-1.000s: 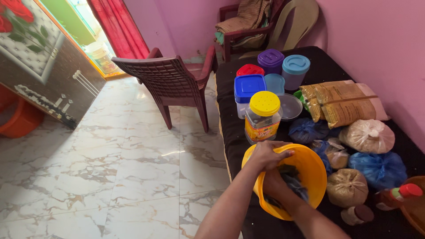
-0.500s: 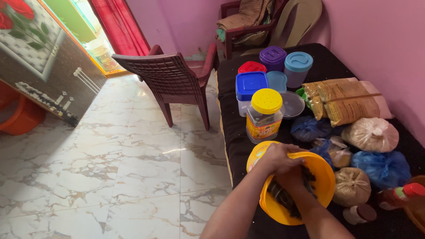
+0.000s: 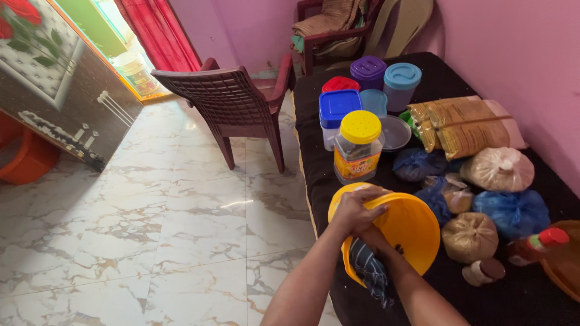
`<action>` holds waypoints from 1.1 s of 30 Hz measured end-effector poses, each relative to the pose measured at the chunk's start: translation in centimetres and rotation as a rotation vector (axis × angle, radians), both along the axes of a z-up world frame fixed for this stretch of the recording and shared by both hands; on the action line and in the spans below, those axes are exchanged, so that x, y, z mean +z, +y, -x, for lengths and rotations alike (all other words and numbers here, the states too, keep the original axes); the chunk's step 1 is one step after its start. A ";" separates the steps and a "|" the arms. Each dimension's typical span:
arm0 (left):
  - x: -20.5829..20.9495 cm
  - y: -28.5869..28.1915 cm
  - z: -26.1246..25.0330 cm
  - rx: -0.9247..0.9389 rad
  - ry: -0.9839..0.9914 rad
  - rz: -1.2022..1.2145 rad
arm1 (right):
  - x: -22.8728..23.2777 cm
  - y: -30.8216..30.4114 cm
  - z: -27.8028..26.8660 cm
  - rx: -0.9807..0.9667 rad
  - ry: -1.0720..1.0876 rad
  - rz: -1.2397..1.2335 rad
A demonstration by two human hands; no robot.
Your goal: The person wipes the exterior and interior of a yellow plastic bucket and its lid with a cloth by hand.
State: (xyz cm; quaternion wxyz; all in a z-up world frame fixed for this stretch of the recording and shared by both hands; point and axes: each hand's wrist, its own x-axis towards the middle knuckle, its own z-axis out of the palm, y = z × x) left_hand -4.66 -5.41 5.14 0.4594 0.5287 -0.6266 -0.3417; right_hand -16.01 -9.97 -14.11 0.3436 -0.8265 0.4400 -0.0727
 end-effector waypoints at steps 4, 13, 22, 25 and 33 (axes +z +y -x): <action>1.0 1.5 0.1 0.047 -0.100 0.032 | -1.6 -0.3 0.8 0.041 -0.353 -0.084; 2.2 1.3 -0.7 0.123 -0.124 -0.074 | 2.9 -0.7 7.7 0.636 -0.206 0.034; 2.5 0.5 -1.0 0.256 -0.069 -0.098 | 19.9 0.7 12.4 -0.583 -0.026 0.172; 1.6 0.2 -0.4 0.240 0.007 -0.078 | 16.3 0.9 10.3 -0.880 -0.364 0.314; 0.8 -0.9 0.0 0.220 -0.010 -0.093 | 11.7 3.1 4.5 -0.256 -0.870 -0.277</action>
